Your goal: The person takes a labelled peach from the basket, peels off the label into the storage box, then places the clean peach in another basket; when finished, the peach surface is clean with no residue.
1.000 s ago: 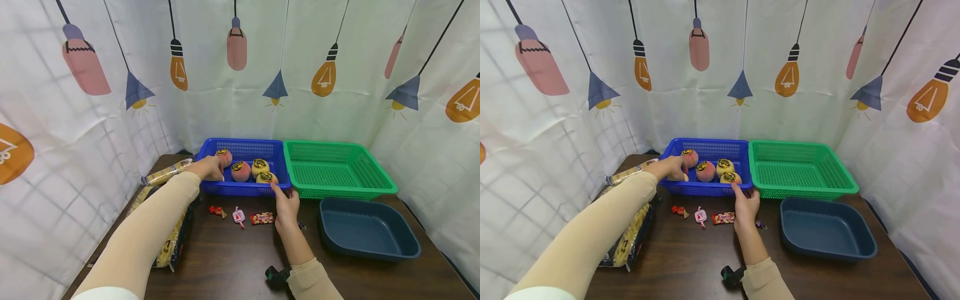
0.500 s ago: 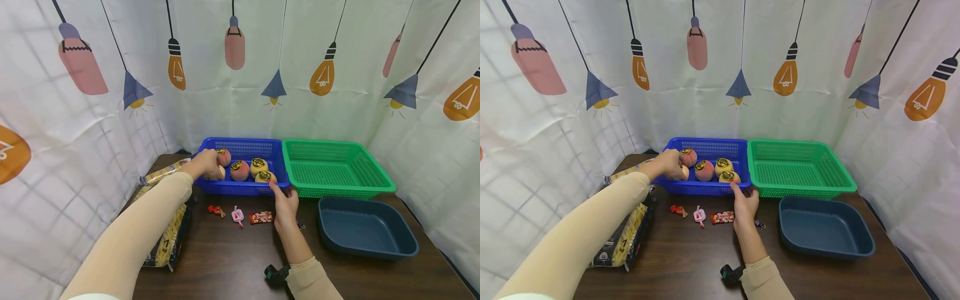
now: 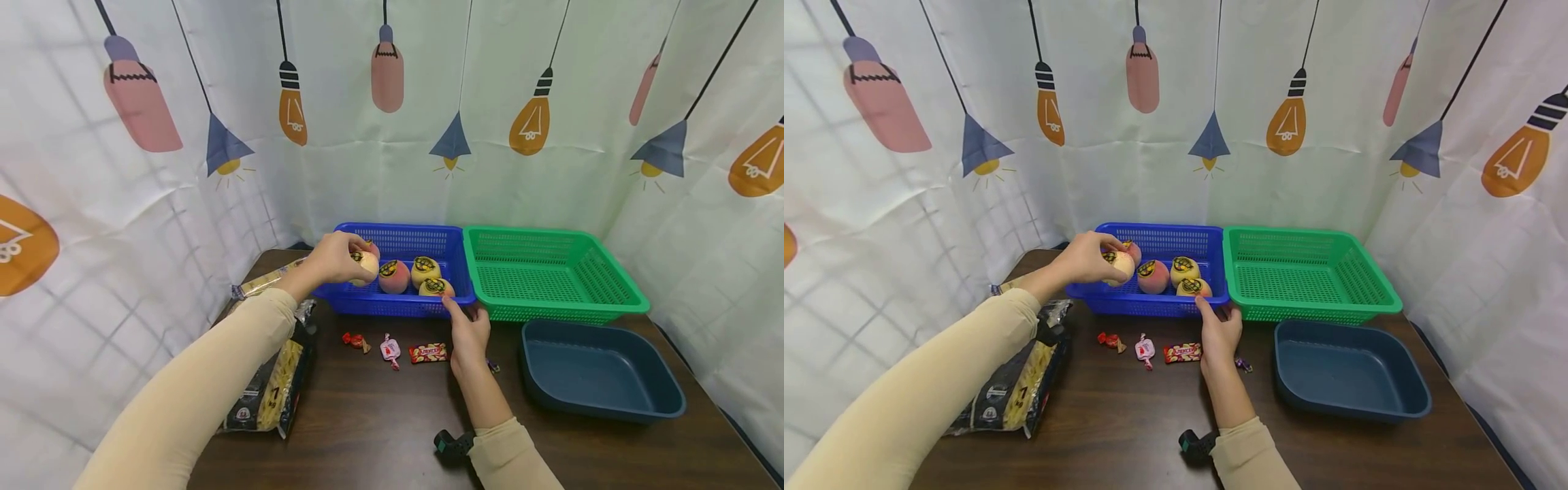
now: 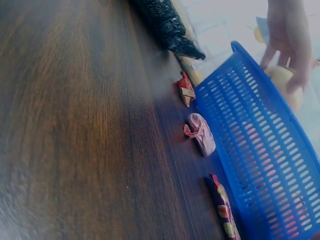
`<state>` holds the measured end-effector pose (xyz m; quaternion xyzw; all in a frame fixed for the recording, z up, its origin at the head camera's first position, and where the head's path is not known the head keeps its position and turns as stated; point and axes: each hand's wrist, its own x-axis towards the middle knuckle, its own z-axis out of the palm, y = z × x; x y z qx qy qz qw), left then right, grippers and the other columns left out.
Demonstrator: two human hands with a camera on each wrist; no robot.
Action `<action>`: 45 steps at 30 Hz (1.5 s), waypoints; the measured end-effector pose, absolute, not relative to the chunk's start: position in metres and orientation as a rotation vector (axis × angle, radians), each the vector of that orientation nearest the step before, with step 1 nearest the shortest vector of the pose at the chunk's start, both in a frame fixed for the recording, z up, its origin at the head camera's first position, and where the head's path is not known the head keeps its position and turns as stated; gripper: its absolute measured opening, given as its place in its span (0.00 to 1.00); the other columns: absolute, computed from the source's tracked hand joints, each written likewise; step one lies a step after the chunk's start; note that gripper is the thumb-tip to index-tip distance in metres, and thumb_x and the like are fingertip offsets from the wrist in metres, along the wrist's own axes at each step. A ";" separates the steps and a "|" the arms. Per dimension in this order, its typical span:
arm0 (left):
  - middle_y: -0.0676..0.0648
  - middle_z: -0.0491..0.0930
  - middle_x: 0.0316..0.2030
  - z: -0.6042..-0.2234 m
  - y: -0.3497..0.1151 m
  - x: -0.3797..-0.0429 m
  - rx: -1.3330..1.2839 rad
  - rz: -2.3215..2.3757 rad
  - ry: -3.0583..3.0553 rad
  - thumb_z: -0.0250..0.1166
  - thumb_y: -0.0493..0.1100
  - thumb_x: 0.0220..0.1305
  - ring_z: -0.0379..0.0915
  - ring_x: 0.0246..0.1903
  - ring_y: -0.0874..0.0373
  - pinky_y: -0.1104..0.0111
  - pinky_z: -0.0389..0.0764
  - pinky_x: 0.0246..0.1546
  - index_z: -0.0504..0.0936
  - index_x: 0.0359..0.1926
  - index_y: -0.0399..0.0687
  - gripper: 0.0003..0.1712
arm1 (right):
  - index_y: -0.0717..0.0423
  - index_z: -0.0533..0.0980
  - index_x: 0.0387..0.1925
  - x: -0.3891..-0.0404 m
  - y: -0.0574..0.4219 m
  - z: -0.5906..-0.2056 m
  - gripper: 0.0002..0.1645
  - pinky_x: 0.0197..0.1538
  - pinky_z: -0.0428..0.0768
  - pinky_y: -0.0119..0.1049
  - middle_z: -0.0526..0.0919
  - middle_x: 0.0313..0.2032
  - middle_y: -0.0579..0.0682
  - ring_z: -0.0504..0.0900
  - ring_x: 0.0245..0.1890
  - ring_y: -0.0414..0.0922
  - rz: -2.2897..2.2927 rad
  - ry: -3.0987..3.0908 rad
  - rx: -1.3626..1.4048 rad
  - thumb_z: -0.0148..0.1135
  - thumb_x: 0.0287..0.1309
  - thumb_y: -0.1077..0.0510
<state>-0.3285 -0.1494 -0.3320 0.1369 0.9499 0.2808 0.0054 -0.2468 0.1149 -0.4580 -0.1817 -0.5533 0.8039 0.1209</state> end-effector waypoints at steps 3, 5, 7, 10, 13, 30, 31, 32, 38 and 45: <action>0.44 0.87 0.57 -0.333 -0.145 -0.321 0.463 0.994 2.973 0.85 0.53 0.54 0.83 0.54 0.45 0.52 0.90 0.49 0.89 0.61 0.55 0.32 | 0.62 0.63 0.81 -0.247 0.116 -0.458 0.48 0.85 0.68 0.51 0.69 0.78 0.61 0.69 0.78 0.54 2.342 -1.616 -0.535 0.77 0.70 0.54; 0.46 0.88 0.57 -0.335 -0.142 -0.317 0.500 1.064 2.976 0.86 0.53 0.54 0.83 0.56 0.46 0.52 0.89 0.50 0.89 0.60 0.57 0.31 | 0.62 0.63 0.81 -0.248 0.117 -0.458 0.48 0.85 0.68 0.51 0.69 0.78 0.61 0.69 0.78 0.54 2.336 -1.619 -0.537 0.77 0.69 0.54; 0.48 0.88 0.58 -0.335 -0.139 -0.310 0.526 1.135 2.971 0.86 0.53 0.55 0.84 0.57 0.46 0.51 0.89 0.52 0.89 0.61 0.59 0.32 | 0.62 0.63 0.80 -0.248 0.118 -0.458 0.48 0.85 0.67 0.51 0.69 0.78 0.61 0.69 0.78 0.54 2.330 -1.624 -0.535 0.77 0.69 0.53; 0.50 0.88 0.60 -0.336 -0.136 -0.298 0.551 1.297 2.936 0.86 0.53 0.55 0.84 0.60 0.48 0.49 0.89 0.55 0.88 0.63 0.61 0.34 | 0.62 0.63 0.80 -0.249 0.118 -0.461 0.48 0.85 0.66 0.51 0.68 0.78 0.61 0.68 0.79 0.54 2.330 -1.635 -0.530 0.77 0.69 0.52; 0.51 0.87 0.62 -0.339 -0.135 -0.283 0.560 1.498 2.858 0.87 0.51 0.55 0.84 0.62 0.48 0.48 0.89 0.55 0.88 0.63 0.61 0.34 | 0.61 0.63 0.81 -0.251 0.118 -0.463 0.49 0.86 0.66 0.52 0.68 0.79 0.60 0.68 0.79 0.55 2.327 -1.647 -0.524 0.78 0.69 0.51; 0.44 0.81 0.69 -0.410 -0.100 -0.221 0.270 2.219 2.046 0.80 0.39 0.66 0.87 0.58 0.47 0.59 0.92 0.50 0.82 0.72 0.50 0.34 | 0.60 0.65 0.79 -0.253 0.123 -0.462 0.48 0.86 0.65 0.55 0.70 0.77 0.60 0.69 0.79 0.56 2.258 -1.695 -0.533 0.78 0.68 0.49; 0.43 0.81 0.69 -0.415 -0.098 -0.218 0.233 2.253 1.985 0.79 0.38 0.67 0.86 0.58 0.48 0.58 0.92 0.50 0.82 0.72 0.50 0.34 | 0.60 0.65 0.79 -0.252 0.123 -0.462 0.47 0.86 0.64 0.56 0.70 0.77 0.60 0.69 0.79 0.56 2.260 -1.697 -0.526 0.78 0.68 0.50; 0.43 0.81 0.68 -0.420 -0.096 -0.216 0.204 2.274 1.944 0.78 0.38 0.67 0.86 0.57 0.49 0.58 0.92 0.49 0.81 0.73 0.48 0.34 | 0.60 0.65 0.79 -0.252 0.123 -0.462 0.47 0.86 0.64 0.56 0.70 0.77 0.61 0.69 0.79 0.56 2.261 -1.700 -0.520 0.78 0.68 0.50; 0.42 0.81 0.67 -0.442 -0.088 -0.207 0.170 2.332 1.868 0.78 0.37 0.67 0.84 0.56 0.50 0.56 0.92 0.48 0.80 0.72 0.47 0.34 | 0.61 0.65 0.79 -0.250 0.120 -0.461 0.46 0.86 0.64 0.57 0.70 0.77 0.61 0.68 0.79 0.57 2.261 -1.705 -0.500 0.77 0.70 0.51; 0.45 0.79 0.71 -0.457 -0.087 -0.206 0.168 2.286 1.980 0.81 0.39 0.65 0.87 0.53 0.50 0.59 0.92 0.49 0.79 0.74 0.51 0.38 | 0.61 0.64 0.80 -0.245 0.118 -0.460 0.47 0.87 0.62 0.59 0.69 0.78 0.62 0.67 0.81 0.59 2.269 -1.719 -0.518 0.76 0.70 0.51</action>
